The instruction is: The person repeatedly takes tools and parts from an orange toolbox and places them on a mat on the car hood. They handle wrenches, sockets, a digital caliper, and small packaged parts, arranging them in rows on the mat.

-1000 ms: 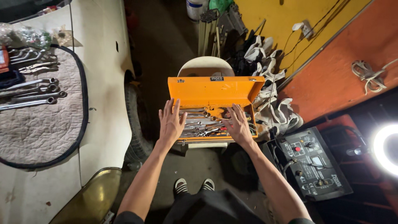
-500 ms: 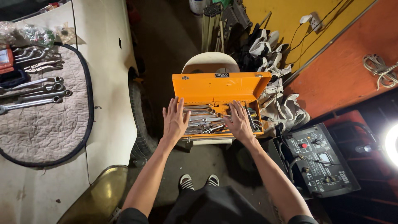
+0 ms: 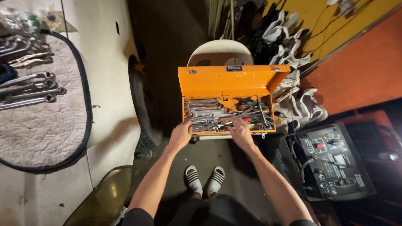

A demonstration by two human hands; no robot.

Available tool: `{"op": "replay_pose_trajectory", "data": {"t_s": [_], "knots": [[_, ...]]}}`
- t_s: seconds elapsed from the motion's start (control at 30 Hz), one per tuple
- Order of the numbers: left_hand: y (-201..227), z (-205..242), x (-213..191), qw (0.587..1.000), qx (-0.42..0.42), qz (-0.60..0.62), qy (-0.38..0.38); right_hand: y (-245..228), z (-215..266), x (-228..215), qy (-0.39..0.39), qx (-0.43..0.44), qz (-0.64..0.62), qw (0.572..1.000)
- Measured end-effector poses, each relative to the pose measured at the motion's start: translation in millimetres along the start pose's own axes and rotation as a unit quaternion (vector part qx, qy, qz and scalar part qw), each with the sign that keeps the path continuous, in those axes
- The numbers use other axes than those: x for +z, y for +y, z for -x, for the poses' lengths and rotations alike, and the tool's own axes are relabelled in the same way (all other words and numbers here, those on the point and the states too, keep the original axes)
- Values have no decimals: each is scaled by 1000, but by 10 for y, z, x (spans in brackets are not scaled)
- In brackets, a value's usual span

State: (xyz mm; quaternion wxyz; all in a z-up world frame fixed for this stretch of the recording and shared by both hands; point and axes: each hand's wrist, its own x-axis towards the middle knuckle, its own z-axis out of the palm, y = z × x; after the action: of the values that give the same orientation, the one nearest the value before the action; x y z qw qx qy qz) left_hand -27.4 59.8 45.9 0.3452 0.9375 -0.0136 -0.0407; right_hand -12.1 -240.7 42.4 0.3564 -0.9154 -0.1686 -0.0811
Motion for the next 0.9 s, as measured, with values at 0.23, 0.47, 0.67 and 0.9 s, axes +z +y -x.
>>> {"op": "replay_pose_trajectory", "data": {"t_s": [0.23,0.47,0.67,0.9], "knots": [[-621,-221,516,993,-79,-24,-86,500,65,870,-71,80,-84,991],[-1125,-603,1117,995,-32,-79,-60,887,-66,1608,-89,119,-71,986],[-1339,-929,1498,972,87,-217,-7,929,-208,1881,-42,138,-59,988],[-1400,-1154,1652,948,117,-287,-75,808,-82,1917,24,132,-81,988]]}}
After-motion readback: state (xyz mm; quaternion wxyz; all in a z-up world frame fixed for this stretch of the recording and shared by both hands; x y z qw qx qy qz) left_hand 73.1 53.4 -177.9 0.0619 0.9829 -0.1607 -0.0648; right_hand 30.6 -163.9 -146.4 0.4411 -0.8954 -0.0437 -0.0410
